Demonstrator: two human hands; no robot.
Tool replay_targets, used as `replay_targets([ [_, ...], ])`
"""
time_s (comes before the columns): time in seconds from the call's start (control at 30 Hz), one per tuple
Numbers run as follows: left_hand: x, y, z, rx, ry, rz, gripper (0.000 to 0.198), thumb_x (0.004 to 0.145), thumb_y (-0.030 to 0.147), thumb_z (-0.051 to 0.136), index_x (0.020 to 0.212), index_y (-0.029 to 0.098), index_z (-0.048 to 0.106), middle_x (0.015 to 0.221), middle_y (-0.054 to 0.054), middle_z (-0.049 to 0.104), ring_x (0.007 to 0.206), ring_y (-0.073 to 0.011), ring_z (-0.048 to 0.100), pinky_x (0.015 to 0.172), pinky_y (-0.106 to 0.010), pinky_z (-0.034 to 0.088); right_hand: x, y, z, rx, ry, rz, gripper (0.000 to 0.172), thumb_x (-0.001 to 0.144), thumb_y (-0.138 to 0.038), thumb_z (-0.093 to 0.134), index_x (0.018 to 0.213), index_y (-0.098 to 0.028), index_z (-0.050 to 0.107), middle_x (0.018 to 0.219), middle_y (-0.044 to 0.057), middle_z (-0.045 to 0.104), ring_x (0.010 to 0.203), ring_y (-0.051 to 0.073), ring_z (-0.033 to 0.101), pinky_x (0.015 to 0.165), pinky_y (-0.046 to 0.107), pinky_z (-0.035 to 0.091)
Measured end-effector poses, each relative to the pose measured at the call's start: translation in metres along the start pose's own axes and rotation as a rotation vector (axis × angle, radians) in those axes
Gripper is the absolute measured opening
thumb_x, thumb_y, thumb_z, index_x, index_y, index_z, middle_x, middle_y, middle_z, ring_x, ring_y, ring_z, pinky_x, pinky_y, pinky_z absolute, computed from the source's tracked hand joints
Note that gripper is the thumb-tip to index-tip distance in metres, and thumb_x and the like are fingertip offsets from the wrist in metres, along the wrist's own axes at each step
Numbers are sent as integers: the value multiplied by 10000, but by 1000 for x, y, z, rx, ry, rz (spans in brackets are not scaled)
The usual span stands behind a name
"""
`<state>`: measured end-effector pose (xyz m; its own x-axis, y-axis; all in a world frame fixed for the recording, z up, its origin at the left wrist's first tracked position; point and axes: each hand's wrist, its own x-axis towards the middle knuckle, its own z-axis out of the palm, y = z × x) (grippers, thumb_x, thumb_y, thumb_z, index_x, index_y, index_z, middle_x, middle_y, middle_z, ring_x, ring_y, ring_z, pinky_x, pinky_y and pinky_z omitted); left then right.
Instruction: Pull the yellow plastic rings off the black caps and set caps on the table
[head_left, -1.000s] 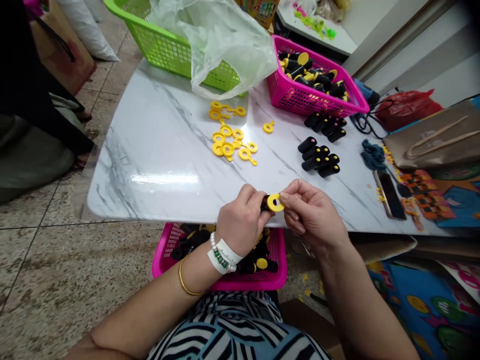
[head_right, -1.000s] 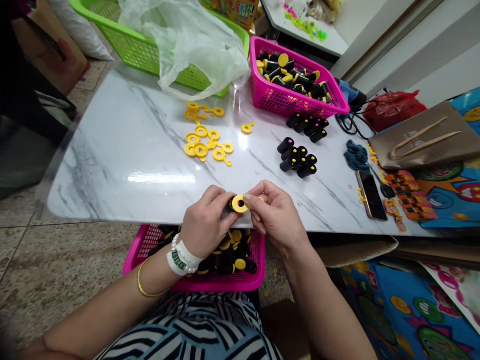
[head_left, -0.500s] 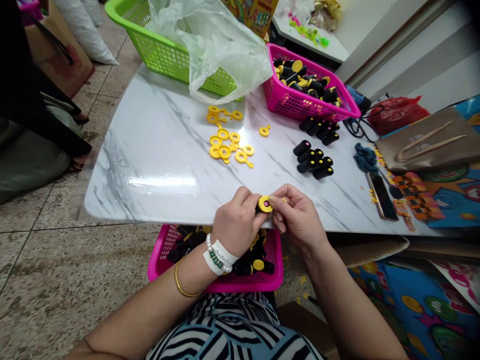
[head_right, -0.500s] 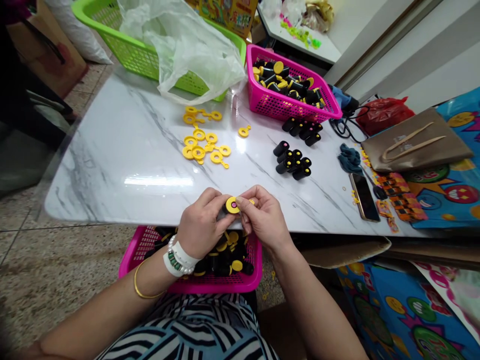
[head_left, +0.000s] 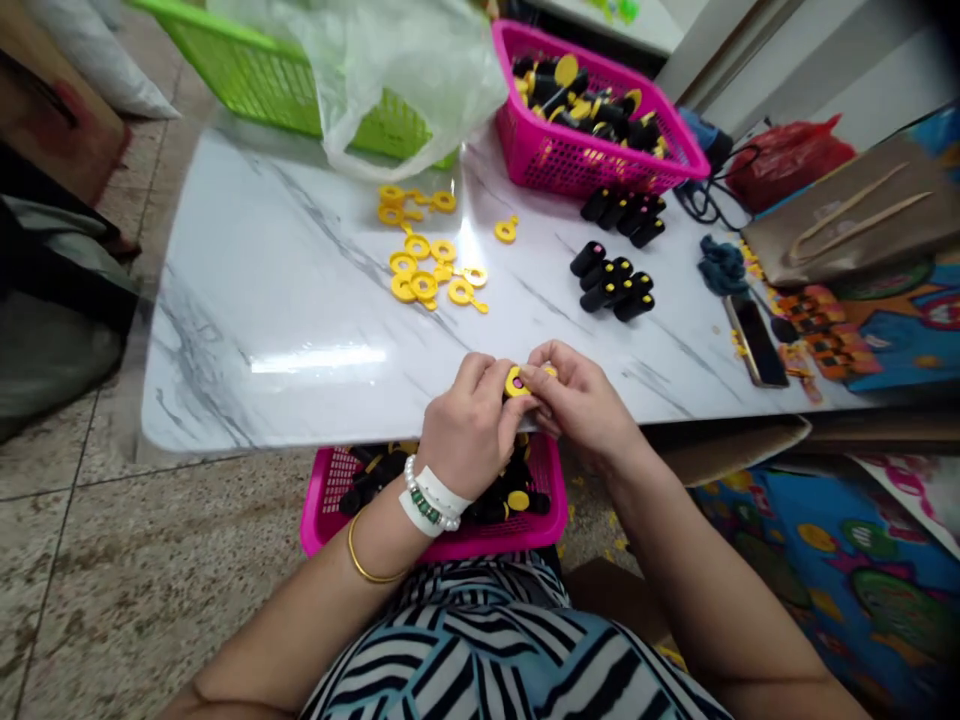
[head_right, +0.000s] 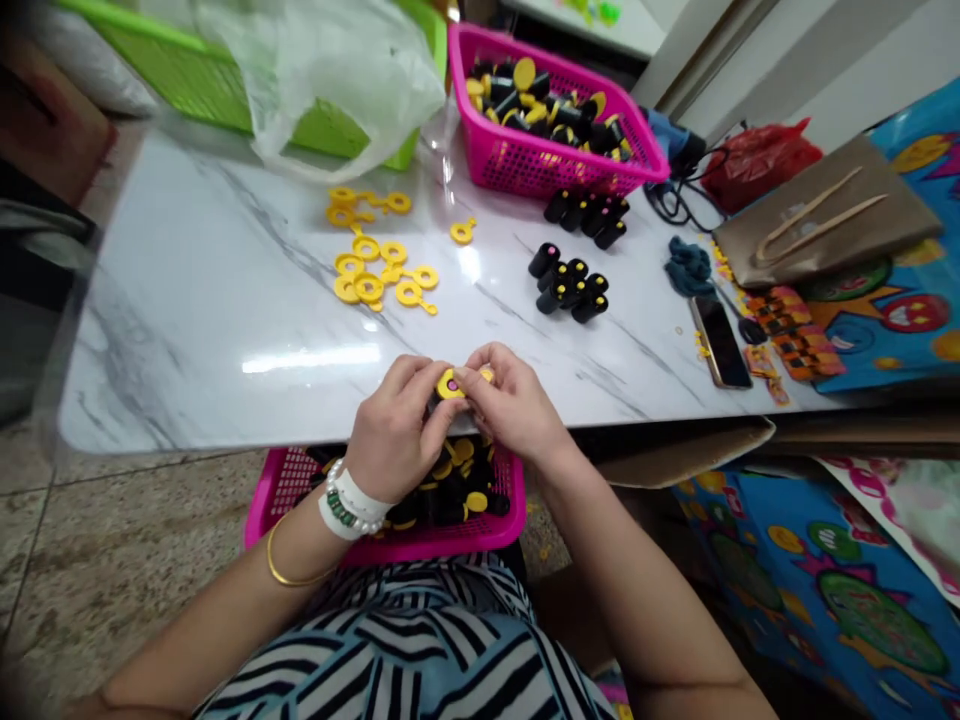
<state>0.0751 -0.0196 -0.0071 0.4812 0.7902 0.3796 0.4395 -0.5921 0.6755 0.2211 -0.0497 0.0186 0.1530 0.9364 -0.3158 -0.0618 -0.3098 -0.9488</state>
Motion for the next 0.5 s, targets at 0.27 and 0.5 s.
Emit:
replay_targets([
  [0.27,-2,-4,-2,78,-45,-22,171,898,261,561,1053,187,558,1001,-45,570,889,-170,613,728,-267,526,6,-2,-7,19,-161,41,368,785,-495,698,825,-203,478,485,-112,477,328,49,389,328,162,368],
  [0.5,-3,-4,4,108,-24,-15,204,882,282,589,1050,167,582,994,-64,588,874,-188,604,717,-285,507,10,-7,1,-47,-67,39,374,767,-474,726,769,-210,460,459,-107,466,295,35,336,285,147,290],
])
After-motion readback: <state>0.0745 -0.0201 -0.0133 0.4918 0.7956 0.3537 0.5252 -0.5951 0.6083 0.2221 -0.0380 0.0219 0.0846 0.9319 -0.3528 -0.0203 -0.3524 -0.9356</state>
